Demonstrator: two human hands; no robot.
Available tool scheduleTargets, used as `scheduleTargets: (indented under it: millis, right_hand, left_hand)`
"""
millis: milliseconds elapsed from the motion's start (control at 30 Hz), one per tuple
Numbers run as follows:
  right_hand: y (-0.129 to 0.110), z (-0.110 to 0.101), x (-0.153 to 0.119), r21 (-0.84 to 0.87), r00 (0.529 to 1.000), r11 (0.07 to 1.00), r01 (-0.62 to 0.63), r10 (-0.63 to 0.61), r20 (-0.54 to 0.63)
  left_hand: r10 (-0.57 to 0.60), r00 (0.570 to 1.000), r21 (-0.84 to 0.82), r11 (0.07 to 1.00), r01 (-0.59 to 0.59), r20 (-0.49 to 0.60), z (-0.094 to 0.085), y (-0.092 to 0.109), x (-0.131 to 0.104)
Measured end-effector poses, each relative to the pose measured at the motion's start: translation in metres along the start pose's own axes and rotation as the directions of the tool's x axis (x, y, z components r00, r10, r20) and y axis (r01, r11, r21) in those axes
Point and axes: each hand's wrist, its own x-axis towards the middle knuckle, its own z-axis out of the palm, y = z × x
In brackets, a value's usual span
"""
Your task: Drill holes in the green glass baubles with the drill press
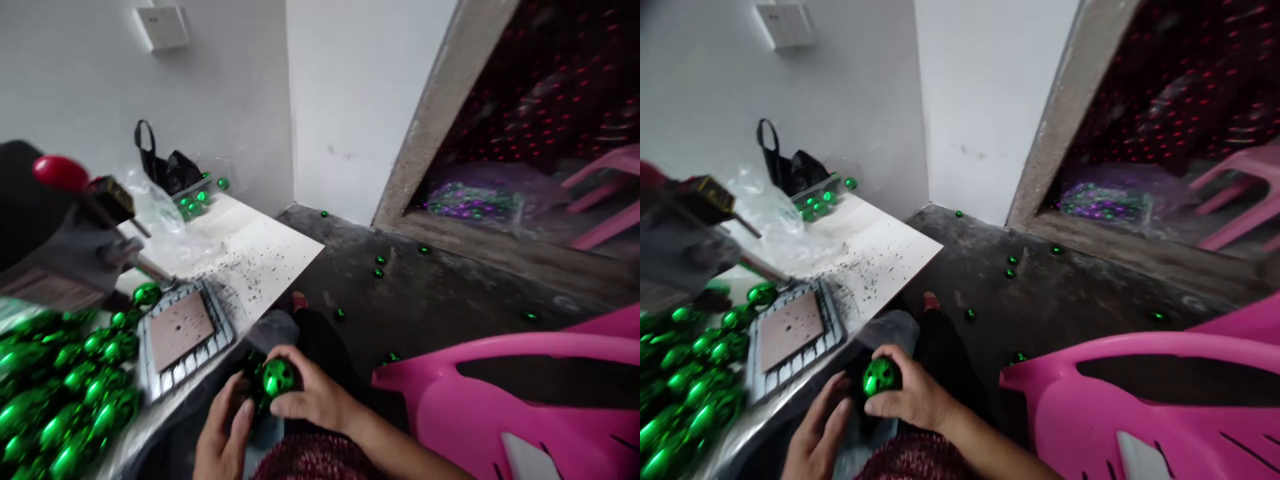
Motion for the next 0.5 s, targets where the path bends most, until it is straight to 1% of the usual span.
scheduleTargets:
  millis: [33,67,100,133,167,267,367,500]
  right_hand:
    - [-0.005,0.003,-0.006,-0.003,0.999,1.0,0.02,-0.021,-0.033]
    - [-0.009,0.007,-0.009,-0.012,0.998,0.999,0.041,-0.041,-0.056]
    - [-0.013,0.012,-0.012,-0.027,0.996,0.998,0.059,-0.061,-0.072]
    - [-0.015,0.017,-0.013,-0.042,0.994,0.996,0.074,-0.077,-0.081]
    - [-0.017,0.022,-0.013,-0.057,0.992,0.995,0.087,-0.092,-0.086]
    - [-0.018,0.035,-0.011,-0.101,0.989,0.989,0.106,-0.115,-0.089]
    - [-0.02,0.044,-0.009,-0.16,0.988,0.978,0.131,-0.142,-0.063]
    - [-0.019,0.052,-0.004,-0.229,0.986,0.96,0.161,-0.167,-0.006]
  left_hand:
    - [-0.133,0.988,-0.14,0.98,0.143,0.083,0.005,0.004,-0.011]
    - [-0.204,0.965,-0.252,0.937,0.242,0.168,0.008,0.008,-0.019]
    - [-0.239,0.943,-0.341,0.888,0.309,0.234,0.01,0.012,-0.025]
    - [-0.249,0.928,-0.41,0.843,0.349,0.279,0.009,0.015,-0.029]
    - [-0.238,0.921,-0.473,0.802,0.366,0.309,0.007,0.018,-0.031]
    - [-0.212,0.924,-0.639,0.672,0.375,0.318,-0.002,0.022,-0.033]
    - [-0.208,0.928,-0.723,0.582,0.371,0.309,-0.007,0.021,-0.035]
    - [-0.233,0.933,-0.812,0.463,0.354,0.274,-0.008,0.021,-0.038]
